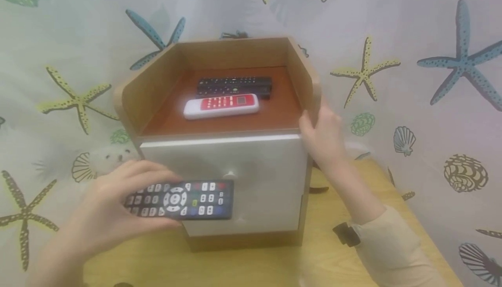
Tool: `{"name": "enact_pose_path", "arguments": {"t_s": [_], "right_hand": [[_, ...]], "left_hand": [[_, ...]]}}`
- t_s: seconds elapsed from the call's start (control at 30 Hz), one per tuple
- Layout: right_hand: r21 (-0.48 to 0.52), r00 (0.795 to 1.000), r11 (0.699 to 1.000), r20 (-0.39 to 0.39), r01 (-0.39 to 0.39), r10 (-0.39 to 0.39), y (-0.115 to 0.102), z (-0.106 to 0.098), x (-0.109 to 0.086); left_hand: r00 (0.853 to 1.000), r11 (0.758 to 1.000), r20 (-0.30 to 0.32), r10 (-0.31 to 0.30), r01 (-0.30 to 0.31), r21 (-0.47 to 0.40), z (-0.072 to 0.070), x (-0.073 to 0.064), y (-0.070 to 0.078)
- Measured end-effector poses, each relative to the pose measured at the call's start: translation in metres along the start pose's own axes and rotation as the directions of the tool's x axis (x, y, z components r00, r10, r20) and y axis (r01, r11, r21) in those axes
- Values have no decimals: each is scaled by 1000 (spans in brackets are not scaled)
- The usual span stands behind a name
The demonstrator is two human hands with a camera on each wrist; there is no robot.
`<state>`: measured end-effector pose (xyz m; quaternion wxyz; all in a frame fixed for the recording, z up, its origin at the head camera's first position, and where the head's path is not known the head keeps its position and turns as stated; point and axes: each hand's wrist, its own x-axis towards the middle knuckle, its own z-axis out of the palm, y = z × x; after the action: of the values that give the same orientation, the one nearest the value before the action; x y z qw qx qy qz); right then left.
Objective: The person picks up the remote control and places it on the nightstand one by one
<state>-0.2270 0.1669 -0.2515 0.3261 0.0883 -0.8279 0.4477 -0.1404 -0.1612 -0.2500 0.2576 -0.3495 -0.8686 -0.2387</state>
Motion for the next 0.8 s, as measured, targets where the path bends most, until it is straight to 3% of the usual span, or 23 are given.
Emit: {"name": "enact_pose_path", "arguments": {"t_s": [0.17, 0.33, 0.6, 0.8], "right_hand": [[-4, 1000, 1000, 1, -5, 5, -1, 0, 0], [-4, 1000, 1000, -2, -8, 8, -1, 0, 0], [-7, 1000, 1000, 2, 0, 0, 0, -1, -1], [-18, 1000, 1000, -9, 10, -10, 1, 0, 0]], "left_hand": [[997, 996, -28, 79, -80, -36, 0, 14, 5], [994, 994, -8, 105, -105, -40, -6, 36, 10], [994, 994, 73, 87, -82, -70, -12, 80, 13], [992, 996, 114, 56, -48, -73, -12, 97, 11]]}}
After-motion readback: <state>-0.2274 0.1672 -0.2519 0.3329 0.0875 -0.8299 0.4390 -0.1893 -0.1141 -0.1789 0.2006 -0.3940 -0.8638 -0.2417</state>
